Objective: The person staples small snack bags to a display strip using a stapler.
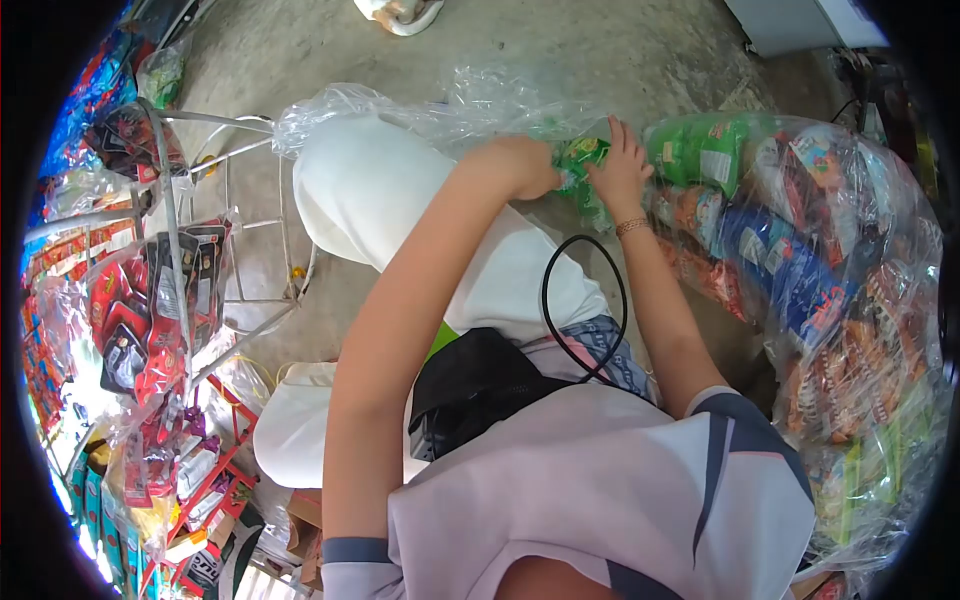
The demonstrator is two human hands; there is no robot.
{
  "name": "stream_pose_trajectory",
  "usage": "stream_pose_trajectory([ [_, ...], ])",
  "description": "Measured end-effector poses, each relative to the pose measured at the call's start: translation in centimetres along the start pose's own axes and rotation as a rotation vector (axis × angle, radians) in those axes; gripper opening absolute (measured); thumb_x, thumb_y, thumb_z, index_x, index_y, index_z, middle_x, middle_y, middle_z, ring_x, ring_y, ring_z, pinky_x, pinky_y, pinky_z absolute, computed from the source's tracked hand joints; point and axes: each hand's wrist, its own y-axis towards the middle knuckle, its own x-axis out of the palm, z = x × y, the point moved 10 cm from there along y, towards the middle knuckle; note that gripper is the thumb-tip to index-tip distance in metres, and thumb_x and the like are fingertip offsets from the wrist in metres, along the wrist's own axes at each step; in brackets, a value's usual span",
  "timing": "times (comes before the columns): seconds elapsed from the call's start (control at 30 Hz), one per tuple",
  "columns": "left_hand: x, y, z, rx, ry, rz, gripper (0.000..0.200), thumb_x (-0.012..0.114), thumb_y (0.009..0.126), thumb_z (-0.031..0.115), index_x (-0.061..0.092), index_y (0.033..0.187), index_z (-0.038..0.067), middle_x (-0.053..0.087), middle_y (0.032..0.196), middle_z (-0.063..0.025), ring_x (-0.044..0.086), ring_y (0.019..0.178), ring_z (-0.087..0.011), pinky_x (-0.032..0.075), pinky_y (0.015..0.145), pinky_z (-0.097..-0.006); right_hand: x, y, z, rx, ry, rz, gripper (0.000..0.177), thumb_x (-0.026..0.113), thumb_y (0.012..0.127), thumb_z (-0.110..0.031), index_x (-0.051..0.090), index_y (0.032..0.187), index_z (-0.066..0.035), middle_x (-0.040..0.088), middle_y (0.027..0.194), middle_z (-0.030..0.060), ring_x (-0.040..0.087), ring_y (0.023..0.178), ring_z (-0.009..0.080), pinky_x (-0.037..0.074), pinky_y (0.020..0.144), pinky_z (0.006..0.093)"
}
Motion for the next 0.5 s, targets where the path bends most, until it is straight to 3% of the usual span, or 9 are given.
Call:
stream_pose_trajectory([
  [0.03, 1.0, 1.3, -0.4, -0.086, 0.082, -0.172, 0.044, 0.055, 0.086, 0.032, 0.057, 0.121, 0.005, 0.06, 0.114, -0.0202, 0.059, 0.105, -0.0345, 0.046, 0.089, -0.0411, 1.0, 0.2, 0.8, 0.003, -0.052, -0.009, 0.068, 0.062, 0.077, -0.011, 0.034, 0.138, -0.014, 0.045, 0.132, 0.0187, 0.044, 0.121, 0.0373, 0.04, 0.094, 0.0414],
  [0.07, 0.1, 3.4, -1.2, -0.049, 0.012, 0.067, 0.042, 0.055, 0.086, 0.031, 0.06, 0.118, 0.005, 0.062, 0.111, -0.0196, 0.06, 0.103, -0.0345, 0.047, 0.088, -0.0412, 2.0, 0.3, 1.6, 0.009, -0.105, -0.019, 0.067, 0.063, 0.076, -0.012, 0.034, 0.137, -0.012, 0.048, 0.129, 0.0197, 0.047, 0.118, 0.0376, 0.041, 0.093, 0.0425],
  [0.13, 0.5, 6.4, -4.0, 0.033, -0.124, 0.546, 0.036, 0.055, 0.085, 0.027, 0.064, 0.112, 0.005, 0.065, 0.105, -0.0184, 0.062, 0.098, -0.0344, 0.048, 0.086, -0.0414, 4.4, 0.2, 5.6, 0.288, 0.13, -0.118, 0.059, 0.064, 0.077, -0.014, 0.038, 0.13, -0.008, 0.056, 0.117, 0.0201, 0.055, 0.107, 0.0381, 0.043, 0.088, 0.0439],
  [0.17, 0.9, 7.0, -3.8, 0.014, -0.077, 0.408, 0.036, 0.054, 0.085, 0.025, 0.064, 0.113, 0.006, 0.065, 0.107, -0.0179, 0.061, 0.099, -0.0344, 0.048, 0.087, -0.0416, 5.5, 0.0, 7.2, 0.429, 0.246, -0.168, 0.056, 0.065, 0.077, -0.015, 0.04, 0.126, -0.006, 0.059, 0.111, 0.0204, 0.058, 0.101, 0.0383, 0.044, 0.085, 0.0445],
  [0.23, 2.2, 7.0, -3.4, -0.027, 0.011, 0.117, 0.036, 0.053, 0.083, 0.02, 0.064, 0.116, 0.007, 0.064, 0.112, -0.0169, 0.061, 0.101, -0.0343, 0.047, 0.088, -0.042, 5.1, 0.3, 8.3, 0.473, 0.288, -0.083, 0.043, 0.064, 0.077, -0.016, 0.047, 0.114, -0.003, 0.063, 0.098, 0.018, 0.062, 0.086, 0.034, 0.048, 0.078, 0.041],
  [0.33, 4.5, 7.6, -0.2, 0.223, -0.2, -0.19, 0.047, 0.053, 0.081, 0.016, 0.055, 0.128, 0.014, 0.053, 0.131, -0.014, 0.055, 0.112, -0.0322, 0.046, 0.093, -0.0411, 5.4, 1.1, 8.7, 0.536, 0.697, -0.123, 0.025, 0.063, 0.078, -0.017, 0.051, 0.093, -0.001, 0.062, 0.082, 0.013, 0.062, 0.071, 0.0261, 0.048, 0.066, 0.0361],
  [0.37, 4.2, 7.7, 0.5, 0.272, -0.142, -0.095, 0.052, 0.053, 0.08, 0.014, 0.051, 0.132, 0.016, 0.048, 0.135, -0.0129, 0.054, 0.115, -0.0316, 0.045, 0.094, -0.0405, 5.6, 1.3, 8.5, 0.559, 0.892, -0.164, 0.021, 0.062, 0.078, -0.016, 0.052, 0.086, 0.0, 0.06, 0.077, 0.0111, 0.061, 0.067, 0.0233, 0.048, 0.062, 0.0345],
  [0.43, 4.8, 7.9, 1.8, 0.378, -0.021, 0.09, 0.063, 0.054, 0.077, 0.01, 0.043, 0.139, 0.021, 0.04, 0.144, -0.0106, 0.05, 0.12, -0.0305, 0.045, 0.096, -0.0394, 1.2, 2.2, 4.7, 0.35, 0.995, -0.295, 0.018, 0.06, 0.079, -0.016, 0.049, 0.077, -0.001, 0.055, 0.071, 0.0062, 0.056, 0.059, 0.0178, 0.044, 0.054, 0.0311],
  [0.5, 4.7, 7.9, 1.9, 0.361, -0.035, 0.115, 0.069, 0.054, 0.076, 0.008, 0.039, 0.141, 0.022, 0.038, 0.145, -0.0093, 0.049, 0.121, -0.0316, 0.045, 0.097, -0.0397, -4.0, 2.1, 1.3, 0.16, 0.973, -0.438, 0.018, 0.058, 0.079, -0.014, 0.045, 0.072, -0.003, 0.052, 0.066, 0.0028, 0.052, 0.056, 0.0159, 0.04, 0.051, 0.0299],
])
